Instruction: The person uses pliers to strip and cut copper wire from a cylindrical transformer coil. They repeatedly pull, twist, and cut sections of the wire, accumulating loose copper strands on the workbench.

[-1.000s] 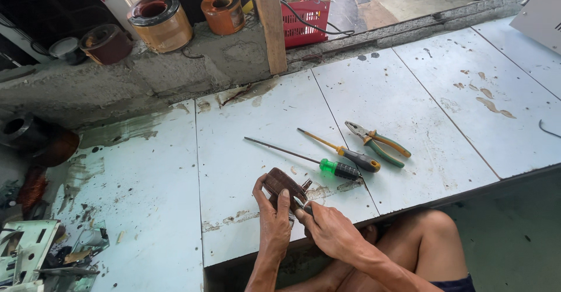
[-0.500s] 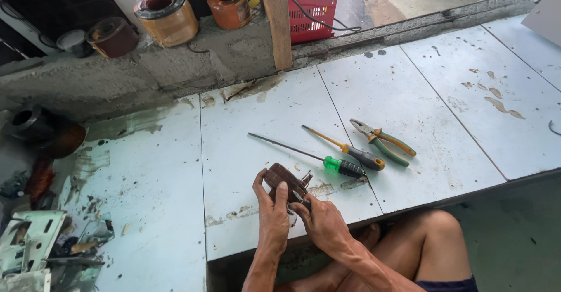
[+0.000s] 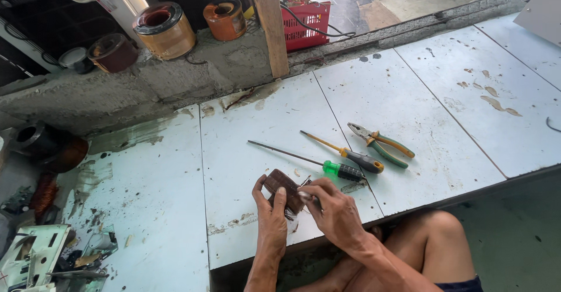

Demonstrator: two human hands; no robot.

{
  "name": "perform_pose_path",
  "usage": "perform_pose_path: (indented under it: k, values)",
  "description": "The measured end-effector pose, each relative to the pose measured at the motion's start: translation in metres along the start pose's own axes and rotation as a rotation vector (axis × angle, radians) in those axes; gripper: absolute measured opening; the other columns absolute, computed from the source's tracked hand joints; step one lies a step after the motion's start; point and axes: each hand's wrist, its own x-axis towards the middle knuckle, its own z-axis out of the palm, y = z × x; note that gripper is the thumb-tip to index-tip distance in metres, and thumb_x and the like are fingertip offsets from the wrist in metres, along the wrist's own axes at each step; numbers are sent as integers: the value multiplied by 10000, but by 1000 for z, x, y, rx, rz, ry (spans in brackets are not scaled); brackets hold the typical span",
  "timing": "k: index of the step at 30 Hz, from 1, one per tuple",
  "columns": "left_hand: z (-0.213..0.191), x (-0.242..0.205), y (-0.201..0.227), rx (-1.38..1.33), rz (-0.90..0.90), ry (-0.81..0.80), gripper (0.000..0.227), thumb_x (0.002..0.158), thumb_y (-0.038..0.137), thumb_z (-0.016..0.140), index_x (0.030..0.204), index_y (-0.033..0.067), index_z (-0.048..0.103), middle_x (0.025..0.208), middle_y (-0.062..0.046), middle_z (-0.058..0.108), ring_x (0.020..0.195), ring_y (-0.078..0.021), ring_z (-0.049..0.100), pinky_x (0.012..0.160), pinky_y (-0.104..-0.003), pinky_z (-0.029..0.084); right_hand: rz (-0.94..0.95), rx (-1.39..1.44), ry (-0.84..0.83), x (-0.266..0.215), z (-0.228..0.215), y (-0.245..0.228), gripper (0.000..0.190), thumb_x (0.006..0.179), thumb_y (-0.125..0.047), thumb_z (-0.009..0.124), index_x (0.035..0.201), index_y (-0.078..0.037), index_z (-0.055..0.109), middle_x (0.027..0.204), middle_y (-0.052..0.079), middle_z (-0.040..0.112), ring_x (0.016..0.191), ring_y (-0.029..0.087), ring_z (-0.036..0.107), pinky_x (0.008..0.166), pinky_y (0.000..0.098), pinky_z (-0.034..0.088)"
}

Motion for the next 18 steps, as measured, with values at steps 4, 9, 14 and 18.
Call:
perform_pose_path:
  k: [4,9,14,18]
  values:
    - [2,-4,5,-13,-18,1,623,976,323,529,1552,230,310,1196,-127,626,1034,-209,595,920,-367,514,-194,-149,-109,12,-2,9,357,841,-111,837,1167,-137,696,1136,25,618,833,198,710,595,325,612]
    - [1,-5,13,73,-39,9,625,972,342,521,1554,246,315,1305,-98,617,1151,-190,580,1001,-362,489,-495,-328,-135,27,-6,11,156,938,-19,665,1052,-118,704,1047,81,659,796,246,693,593,367,551]
    - [1,-5,14,11,-69,9,603,987,313,523,1552,256,320,1310,-123,652,1161,-220,667,977,-346,511,-722,-454,-101,42,-12,10,112,1032,-93,586,999,-127,687,1006,39,615,704,178,593,567,303,461]
    - [-2,5,0,-86,-42,-6,592,1005,245,531,1554,244,309,1285,-141,630,1140,-232,642,968,-371,524,-762,-504,-107,42,-9,15,134,1045,-95,535,1054,-102,668,1059,62,620,738,178,610,594,303,465]
